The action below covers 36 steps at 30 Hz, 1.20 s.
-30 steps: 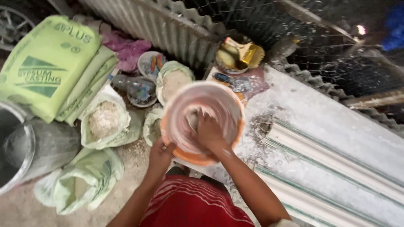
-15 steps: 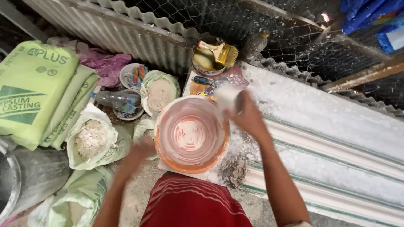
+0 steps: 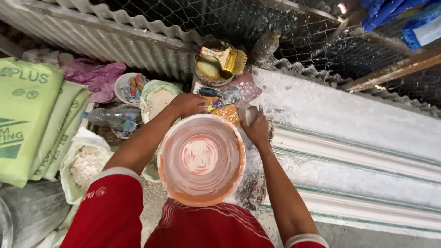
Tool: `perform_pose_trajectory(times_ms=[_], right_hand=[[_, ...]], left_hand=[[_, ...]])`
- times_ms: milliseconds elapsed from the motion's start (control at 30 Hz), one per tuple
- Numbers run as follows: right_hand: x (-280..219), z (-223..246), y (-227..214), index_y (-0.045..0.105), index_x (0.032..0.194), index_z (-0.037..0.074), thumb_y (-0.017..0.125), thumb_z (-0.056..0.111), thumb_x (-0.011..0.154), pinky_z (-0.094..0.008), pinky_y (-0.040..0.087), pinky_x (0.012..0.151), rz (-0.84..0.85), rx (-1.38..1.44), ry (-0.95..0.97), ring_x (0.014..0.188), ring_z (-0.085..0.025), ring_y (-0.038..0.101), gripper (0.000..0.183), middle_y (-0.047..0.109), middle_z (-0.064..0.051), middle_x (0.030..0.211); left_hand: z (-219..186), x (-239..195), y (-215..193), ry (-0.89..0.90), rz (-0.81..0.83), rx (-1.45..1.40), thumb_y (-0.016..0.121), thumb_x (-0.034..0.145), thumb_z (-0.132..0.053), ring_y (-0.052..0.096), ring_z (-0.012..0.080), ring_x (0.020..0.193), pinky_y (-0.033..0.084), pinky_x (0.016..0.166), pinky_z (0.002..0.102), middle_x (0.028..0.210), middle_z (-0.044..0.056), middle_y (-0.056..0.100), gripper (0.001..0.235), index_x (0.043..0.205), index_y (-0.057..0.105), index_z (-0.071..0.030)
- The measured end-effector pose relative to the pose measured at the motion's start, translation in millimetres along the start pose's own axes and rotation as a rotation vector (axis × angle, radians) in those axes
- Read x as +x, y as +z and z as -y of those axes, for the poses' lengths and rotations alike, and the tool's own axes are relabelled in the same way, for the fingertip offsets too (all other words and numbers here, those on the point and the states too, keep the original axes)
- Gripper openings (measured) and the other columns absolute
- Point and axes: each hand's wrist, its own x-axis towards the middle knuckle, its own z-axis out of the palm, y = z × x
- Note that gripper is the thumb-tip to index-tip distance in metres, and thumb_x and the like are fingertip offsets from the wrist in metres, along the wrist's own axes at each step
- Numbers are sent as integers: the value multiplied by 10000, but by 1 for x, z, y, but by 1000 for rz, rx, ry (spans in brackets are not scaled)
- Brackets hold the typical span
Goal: Mixing gypsum powder with water in a bowl and applying the resulting paste to decorative moldings on a workbench.
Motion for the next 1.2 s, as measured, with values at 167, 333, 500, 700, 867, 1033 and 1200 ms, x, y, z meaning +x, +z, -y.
perform_pose_trajectory(times_ms=[167,333,500,700,867,1033,1200], right_hand=[[-72,3,-32,458,1427,-106,627,310,988,-589,435,1074,-215,225,-198,1247,-556,521,629,537,-370,1308],[-163,46,-40,374,1562,38,517,285,1008,-507,396,1171,250,605,335,1413,-406,463,623,492,-278,1488],[-183,120,-48,261,1566,-94,541,50,906,-586,326,1196,111,918,327,1448,-537,333,732,343,-421,1538],[-81,50,-25,583,1439,35,718,58,851,-507,408,1134,252,620,-308,1362,-403,511,604,590,-264,1401],[-25,88,-14,670,1358,89,703,18,792,-442,430,1122,523,659,-482,1278,-240,589,572,677,-111,1328],[-4,116,-7,650,1371,30,651,-14,801,-521,421,1113,699,739,-519,1284,-325,585,571,654,-187,1354],[11,127,2,698,1307,88,711,110,840,-459,481,1030,754,688,-547,1234,-237,620,468,693,-108,1294]], left_hand=[[28,33,54,209,10,49,586,873,-694,617,301,1200,539,956,454,1216,65,620,618,1250,583,-203],[18,17,43,104,-37,-271,699,817,-403,608,382,1163,518,964,490,1168,144,567,548,1232,516,-96],[60,-25,25,280,-200,-593,597,875,-184,642,515,1024,478,912,567,1043,270,554,536,1306,325,-19],[-16,-193,-83,8,-600,-895,729,957,-91,662,331,1099,547,966,446,1268,274,603,731,1555,314,-26],[-83,-261,-47,-4,-825,-1007,516,1065,-103,691,224,684,570,653,338,994,149,608,323,1327,347,-20],[-172,-234,11,-635,-198,-645,558,961,-285,736,462,959,554,804,563,904,263,753,341,984,715,17],[-181,-152,9,-577,-338,-190,509,964,-94,740,394,805,598,667,503,977,181,636,240,1168,576,13]])
